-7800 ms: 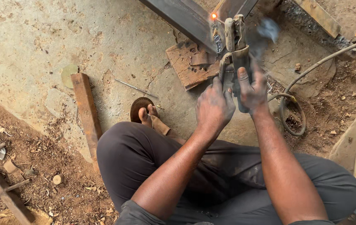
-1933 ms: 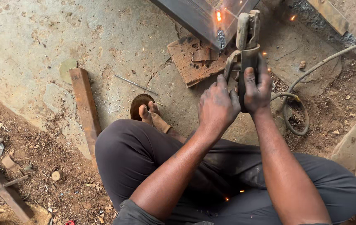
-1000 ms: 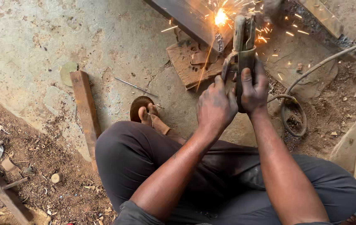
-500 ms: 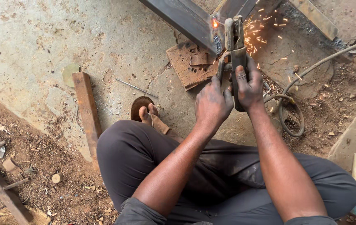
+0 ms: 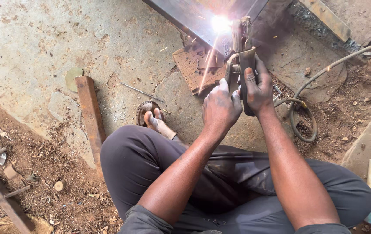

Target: The person welds the joints of a rectangular metal frame using an arc welder, moving the electrode along the seams and repositioning the frame by hand.

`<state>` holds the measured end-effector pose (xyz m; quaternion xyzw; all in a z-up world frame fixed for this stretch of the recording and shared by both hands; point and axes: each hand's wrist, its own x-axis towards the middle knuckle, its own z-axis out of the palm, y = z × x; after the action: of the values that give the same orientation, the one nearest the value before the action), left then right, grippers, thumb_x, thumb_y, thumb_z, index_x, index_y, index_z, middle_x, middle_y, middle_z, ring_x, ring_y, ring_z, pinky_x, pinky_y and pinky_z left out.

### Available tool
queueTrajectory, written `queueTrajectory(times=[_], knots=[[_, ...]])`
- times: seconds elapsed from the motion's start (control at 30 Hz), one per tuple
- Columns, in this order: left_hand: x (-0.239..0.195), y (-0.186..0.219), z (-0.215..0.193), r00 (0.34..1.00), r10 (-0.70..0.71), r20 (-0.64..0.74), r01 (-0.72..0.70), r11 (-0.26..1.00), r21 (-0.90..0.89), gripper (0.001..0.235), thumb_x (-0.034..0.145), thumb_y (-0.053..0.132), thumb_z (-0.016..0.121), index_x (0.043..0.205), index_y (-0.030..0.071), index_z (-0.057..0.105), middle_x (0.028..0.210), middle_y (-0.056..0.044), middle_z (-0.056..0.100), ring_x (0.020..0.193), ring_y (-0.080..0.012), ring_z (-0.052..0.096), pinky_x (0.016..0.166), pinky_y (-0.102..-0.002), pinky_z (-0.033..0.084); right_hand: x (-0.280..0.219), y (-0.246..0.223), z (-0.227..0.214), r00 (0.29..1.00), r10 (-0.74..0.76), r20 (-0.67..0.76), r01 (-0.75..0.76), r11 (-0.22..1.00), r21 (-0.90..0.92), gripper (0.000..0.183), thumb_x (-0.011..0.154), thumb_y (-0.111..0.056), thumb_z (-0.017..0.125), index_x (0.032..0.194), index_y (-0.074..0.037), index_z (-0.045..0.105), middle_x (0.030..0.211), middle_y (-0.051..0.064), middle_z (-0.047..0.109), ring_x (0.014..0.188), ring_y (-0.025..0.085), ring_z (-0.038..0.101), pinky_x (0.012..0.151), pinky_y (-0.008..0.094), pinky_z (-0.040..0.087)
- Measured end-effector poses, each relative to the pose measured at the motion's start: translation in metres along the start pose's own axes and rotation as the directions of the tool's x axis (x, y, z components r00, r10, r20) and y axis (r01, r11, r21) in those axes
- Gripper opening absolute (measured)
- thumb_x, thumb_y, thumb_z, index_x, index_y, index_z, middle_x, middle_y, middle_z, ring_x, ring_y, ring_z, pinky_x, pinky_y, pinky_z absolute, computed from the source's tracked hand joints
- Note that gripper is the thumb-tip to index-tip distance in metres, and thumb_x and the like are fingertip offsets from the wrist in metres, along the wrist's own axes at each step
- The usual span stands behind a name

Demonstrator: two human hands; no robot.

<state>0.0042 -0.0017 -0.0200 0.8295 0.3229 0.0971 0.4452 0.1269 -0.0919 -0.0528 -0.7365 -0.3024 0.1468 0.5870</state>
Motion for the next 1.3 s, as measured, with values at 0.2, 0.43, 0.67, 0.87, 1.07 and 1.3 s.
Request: queueTrajectory(times=[0.2,0.43,0.67,0.87,1.07,1.3], knots=[[-0.001,-0.003,0.005,0.998,0.042,-0.037,-0.041,0.999,0.022,0.034,0.094,0.024,0.064,0.114,-0.002,0.060,0.095,-0.026,0.071,0.089,-0.0443,0.071,0.079,-0.054,0.056,-0.006,-0.005,0.000,0.996,-0.079,-0.031,0.077,0.996,-0.047,0.057,0.112,-0.040,0.053,0.158,-0.007,0.042,0.089,0.001,0.064,0.073,0.009,0.063,0.066,0.026,0.056],[-0.001,0.010,-0.008,0.999,0.025,-0.027,-0.025,1.000,-0.018,0.040,0.090,0.025,0.067,0.117,-0.003,0.059,0.095,-0.026,0.071,0.091,-0.0466,0.070,0.081,-0.056,0.055,-0.009,-0.001,-0.003,0.993,-0.108,-0.047,0.103,0.990,-0.093,0.055,0.116,-0.039,0.055,0.158,-0.006,0.047,0.101,0.003,0.065,0.083,0.010,0.062,0.073,0.027,0.055],[-0.001,-0.001,-0.002,0.983,0.125,-0.138,-0.141,0.983,-0.119,0.041,0.096,0.031,0.065,0.129,0.007,0.068,0.091,-0.025,0.073,0.087,-0.0441,0.071,0.079,-0.055,0.056,-0.002,0.025,-0.016,0.954,-0.277,-0.120,0.240,0.937,-0.252,0.043,0.122,-0.038,0.056,0.147,-0.003,0.058,0.127,0.012,0.070,0.110,0.017,0.070,0.098,0.030,0.059],[0.070,-0.066,-0.028,0.940,0.060,-0.337,-0.110,0.985,-0.133,0.023,0.093,0.027,0.064,0.106,0.012,0.076,0.098,-0.016,0.079,0.082,-0.0271,0.077,0.074,-0.043,0.062,-0.014,-0.011,-0.025,0.986,-0.154,-0.061,0.163,0.966,0.201,0.057,0.116,-0.055,0.056,0.142,-0.005,0.051,0.100,0.004,0.065,0.078,0.012,0.068,0.064,0.027,0.063],[0.161,-0.141,-0.144,0.940,-0.342,0.011,0.277,0.780,0.561,0.029,0.099,0.031,0.064,0.111,0.006,0.070,0.102,-0.013,0.078,0.083,-0.0205,0.077,0.079,-0.043,0.063,-0.012,-0.013,-0.031,0.975,-0.209,-0.077,0.220,0.954,0.202,0.063,0.114,-0.057,0.054,0.148,-0.004,0.050,0.095,0.005,0.064,0.073,0.012,0.068,0.061,0.027,0.064],[0.095,-0.184,-0.126,0.647,-0.754,-0.114,0.686,0.510,0.519,0.041,0.095,0.034,0.070,0.124,0.006,0.066,0.115,-0.012,0.075,0.098,-0.0221,0.072,0.093,-0.044,0.052,-0.008,-0.008,-0.035,0.983,-0.126,-0.134,0.155,0.957,0.244,0.060,0.114,-0.057,0.058,0.142,-0.005,0.050,0.094,0.005,0.063,0.073,0.012,0.067,0.060,0.026,0.064]])
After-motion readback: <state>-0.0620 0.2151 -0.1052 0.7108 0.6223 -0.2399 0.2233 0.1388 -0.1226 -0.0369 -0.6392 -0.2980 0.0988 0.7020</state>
